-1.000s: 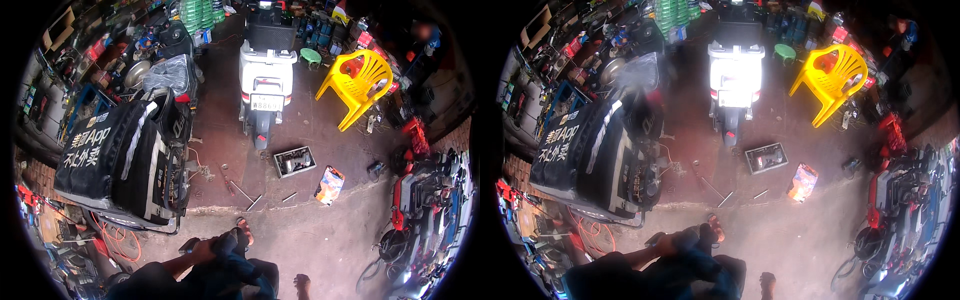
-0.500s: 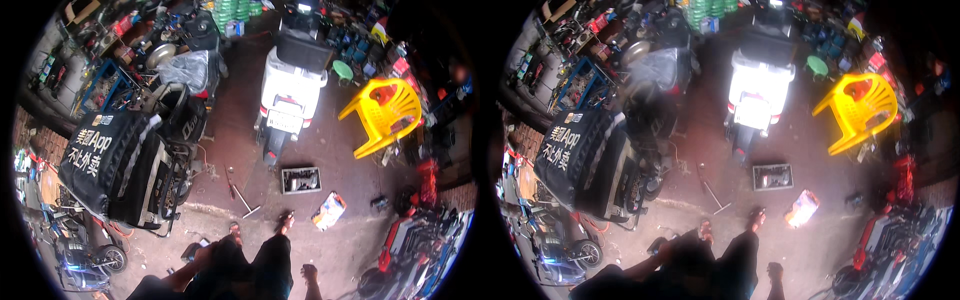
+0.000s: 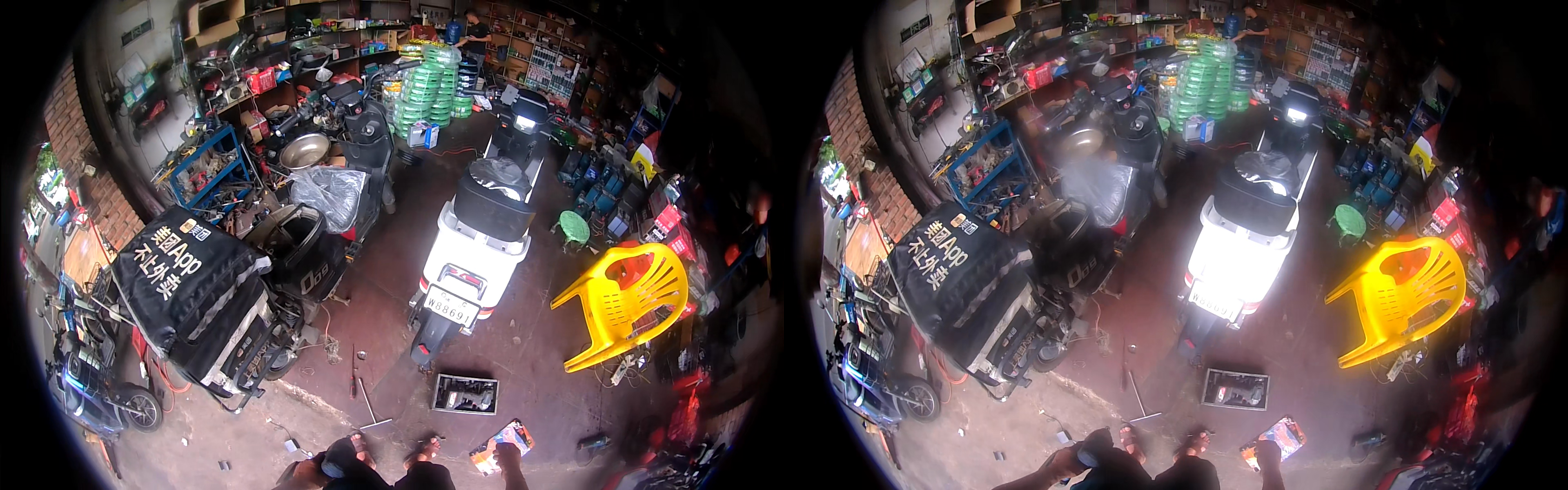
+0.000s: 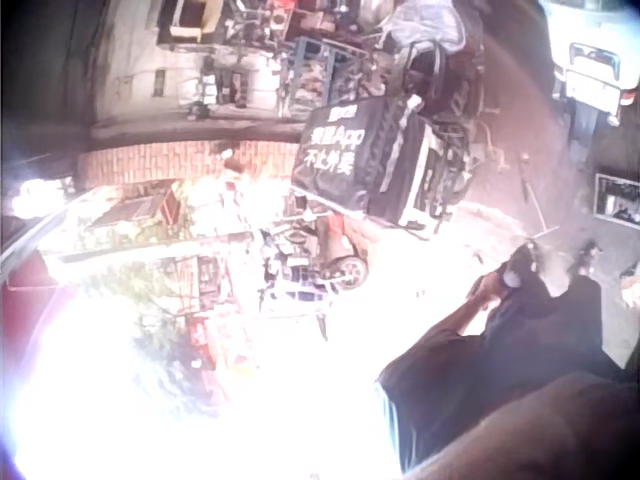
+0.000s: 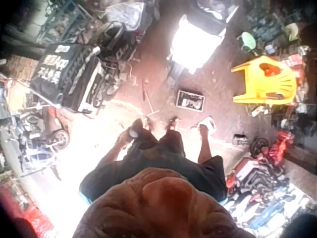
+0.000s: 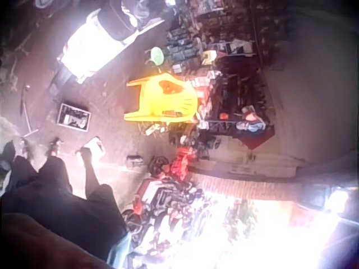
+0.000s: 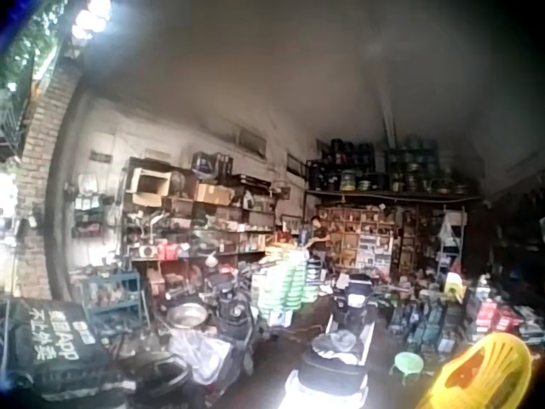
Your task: The person disassembles parts of an electric scooter wheel assembly by attaching sockets to an electric impact wrench, loosening fasteners, and removing brackets and nuts by hand.
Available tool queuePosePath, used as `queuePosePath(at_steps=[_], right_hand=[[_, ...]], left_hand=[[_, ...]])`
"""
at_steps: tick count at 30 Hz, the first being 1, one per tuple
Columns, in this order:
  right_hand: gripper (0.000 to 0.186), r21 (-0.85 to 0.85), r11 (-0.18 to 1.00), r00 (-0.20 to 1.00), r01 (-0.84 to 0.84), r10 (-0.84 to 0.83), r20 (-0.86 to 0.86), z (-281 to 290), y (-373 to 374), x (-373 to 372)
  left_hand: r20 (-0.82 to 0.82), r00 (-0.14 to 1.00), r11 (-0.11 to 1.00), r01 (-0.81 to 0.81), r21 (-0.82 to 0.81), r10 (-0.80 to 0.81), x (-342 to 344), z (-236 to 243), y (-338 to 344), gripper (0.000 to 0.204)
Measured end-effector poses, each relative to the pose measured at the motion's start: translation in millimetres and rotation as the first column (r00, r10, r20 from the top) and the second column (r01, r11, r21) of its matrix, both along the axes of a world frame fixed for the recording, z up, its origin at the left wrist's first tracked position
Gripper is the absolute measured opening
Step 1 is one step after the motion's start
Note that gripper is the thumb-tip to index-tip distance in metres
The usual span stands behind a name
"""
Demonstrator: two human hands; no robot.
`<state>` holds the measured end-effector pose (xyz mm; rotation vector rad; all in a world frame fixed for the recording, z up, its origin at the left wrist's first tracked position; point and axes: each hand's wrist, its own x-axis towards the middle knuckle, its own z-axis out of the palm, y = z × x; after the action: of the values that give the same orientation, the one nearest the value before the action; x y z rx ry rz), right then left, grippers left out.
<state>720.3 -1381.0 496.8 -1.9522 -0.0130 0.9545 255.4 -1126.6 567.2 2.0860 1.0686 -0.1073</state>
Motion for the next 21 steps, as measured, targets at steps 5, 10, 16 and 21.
queuePosePath(at_steps=[5, 10, 16, 21], right_hand=[[0.015, -0.047, 0.996, 0.988, 0.071, -0.077, -0.135, -6, 23, -32], [0.011, -0.575, 0.636, 0.158, -0.515, 0.729, 0.666, -102, -45, -106], [0.033, -0.480, 0.826, 0.864, -0.297, 0.446, 0.233, -55, -34, -132], [0.032, -0.516, 0.814, 0.866, -0.268, 0.438, 0.241, -25, -31, -104]], left_hand=[[-0.011, 0.999, 0.971, 0.042, -0.234, -0.046, 47, 9, 14, 0.053], [0.041, 0.998, 0.936, 0.059, -0.348, -0.047, 71, -28, 14, 0.058], [0.108, 0.990, 0.885, -0.035, -0.464, 0.095, 78, -153, 3, 0.067], [0.001, 0.972, 0.861, -0.206, -0.464, 0.234, 175, -187, 21, 0.055]])
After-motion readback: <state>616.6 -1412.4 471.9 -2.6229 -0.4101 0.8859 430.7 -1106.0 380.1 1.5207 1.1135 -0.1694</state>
